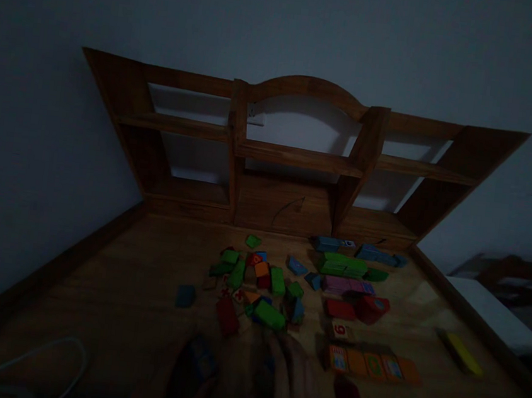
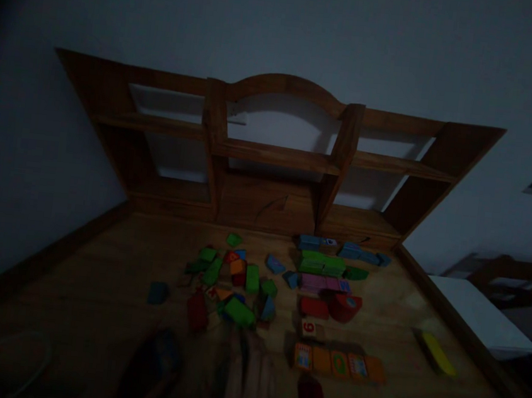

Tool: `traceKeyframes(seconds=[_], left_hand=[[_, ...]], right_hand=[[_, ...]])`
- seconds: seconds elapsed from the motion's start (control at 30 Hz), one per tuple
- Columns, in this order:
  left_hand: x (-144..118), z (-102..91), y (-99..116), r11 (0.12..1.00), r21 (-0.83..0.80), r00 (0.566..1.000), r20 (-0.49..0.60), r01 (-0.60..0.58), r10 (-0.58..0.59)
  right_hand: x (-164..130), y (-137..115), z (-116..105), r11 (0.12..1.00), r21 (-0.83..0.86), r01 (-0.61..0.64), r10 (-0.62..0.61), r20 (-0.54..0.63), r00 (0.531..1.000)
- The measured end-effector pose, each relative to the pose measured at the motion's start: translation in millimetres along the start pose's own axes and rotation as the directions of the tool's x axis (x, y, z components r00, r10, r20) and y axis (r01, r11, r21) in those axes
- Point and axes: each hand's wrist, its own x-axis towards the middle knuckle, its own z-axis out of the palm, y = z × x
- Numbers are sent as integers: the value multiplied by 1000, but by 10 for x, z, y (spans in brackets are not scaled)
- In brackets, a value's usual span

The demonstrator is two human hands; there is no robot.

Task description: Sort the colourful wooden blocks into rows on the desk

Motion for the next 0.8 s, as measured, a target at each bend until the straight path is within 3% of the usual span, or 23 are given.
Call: traceKeyframes(seconds=[0.2,0.37,0.57,0.8], left_hand=[[-30,50,205,988,-73,984,107,-137,144],[-29,61,337,967,-146,946,223,-207,236],[-11,66,384,957,-175,908,313,-232,277],[50,61,547,945,-199,879,356,-259,316]], right_hand=[[-145,190,183,997,46,-60,58,43,997],[-169,304,49,988,120,-93,73,162,984],[-15,402,-220,927,368,-69,-76,366,928],[54,434,-238,916,391,-86,-95,422,901]])
